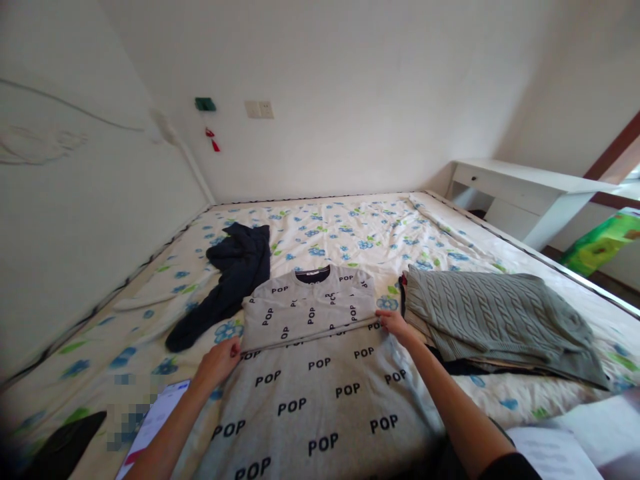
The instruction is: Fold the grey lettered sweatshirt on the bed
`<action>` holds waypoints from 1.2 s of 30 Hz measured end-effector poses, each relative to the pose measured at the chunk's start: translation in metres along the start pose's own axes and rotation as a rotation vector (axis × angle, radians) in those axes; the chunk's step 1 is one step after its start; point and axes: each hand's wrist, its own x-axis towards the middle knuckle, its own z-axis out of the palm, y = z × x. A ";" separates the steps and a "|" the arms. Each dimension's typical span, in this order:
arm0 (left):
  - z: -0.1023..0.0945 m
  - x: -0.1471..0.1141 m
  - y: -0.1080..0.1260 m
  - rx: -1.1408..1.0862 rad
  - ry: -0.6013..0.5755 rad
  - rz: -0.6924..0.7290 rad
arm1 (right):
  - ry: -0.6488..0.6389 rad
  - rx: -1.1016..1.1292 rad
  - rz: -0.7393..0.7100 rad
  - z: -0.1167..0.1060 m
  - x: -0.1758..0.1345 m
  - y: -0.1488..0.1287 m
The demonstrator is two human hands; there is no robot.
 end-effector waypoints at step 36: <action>0.005 0.011 -0.005 -0.141 -0.078 -0.186 | 0.023 -0.865 -0.177 0.016 0.023 -0.011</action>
